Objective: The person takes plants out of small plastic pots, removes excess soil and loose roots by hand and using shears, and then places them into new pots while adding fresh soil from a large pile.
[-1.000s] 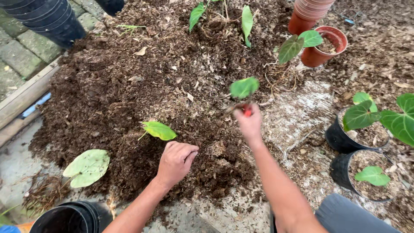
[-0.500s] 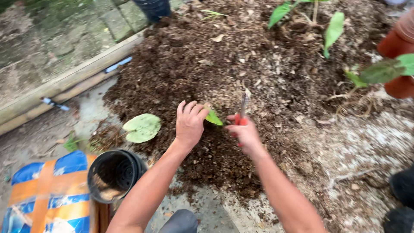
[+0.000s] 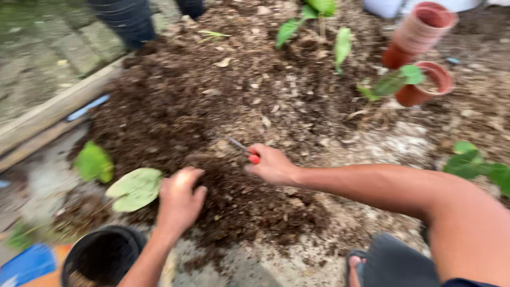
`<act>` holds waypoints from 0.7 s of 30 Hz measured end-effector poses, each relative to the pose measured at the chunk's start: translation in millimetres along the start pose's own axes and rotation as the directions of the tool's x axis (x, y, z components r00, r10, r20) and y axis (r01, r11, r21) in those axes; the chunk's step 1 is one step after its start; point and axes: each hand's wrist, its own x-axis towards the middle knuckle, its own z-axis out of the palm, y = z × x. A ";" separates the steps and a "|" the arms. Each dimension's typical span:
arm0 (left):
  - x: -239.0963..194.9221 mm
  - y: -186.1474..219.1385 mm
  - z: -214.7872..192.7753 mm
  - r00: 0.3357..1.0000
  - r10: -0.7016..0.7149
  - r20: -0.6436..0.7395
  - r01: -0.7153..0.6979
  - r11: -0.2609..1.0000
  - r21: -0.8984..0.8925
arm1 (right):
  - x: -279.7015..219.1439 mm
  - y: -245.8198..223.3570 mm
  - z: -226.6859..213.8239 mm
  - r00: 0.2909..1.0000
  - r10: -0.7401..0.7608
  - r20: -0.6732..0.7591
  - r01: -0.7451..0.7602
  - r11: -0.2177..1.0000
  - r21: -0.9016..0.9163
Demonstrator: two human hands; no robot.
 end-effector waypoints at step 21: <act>45.5 255.5 188.2 0.706 0.347 0.618 0.023 0.860 -0.510 | -194.9 387.5 -178.9 0.602 -0.075 -0.795 -0.716 0.389 -0.580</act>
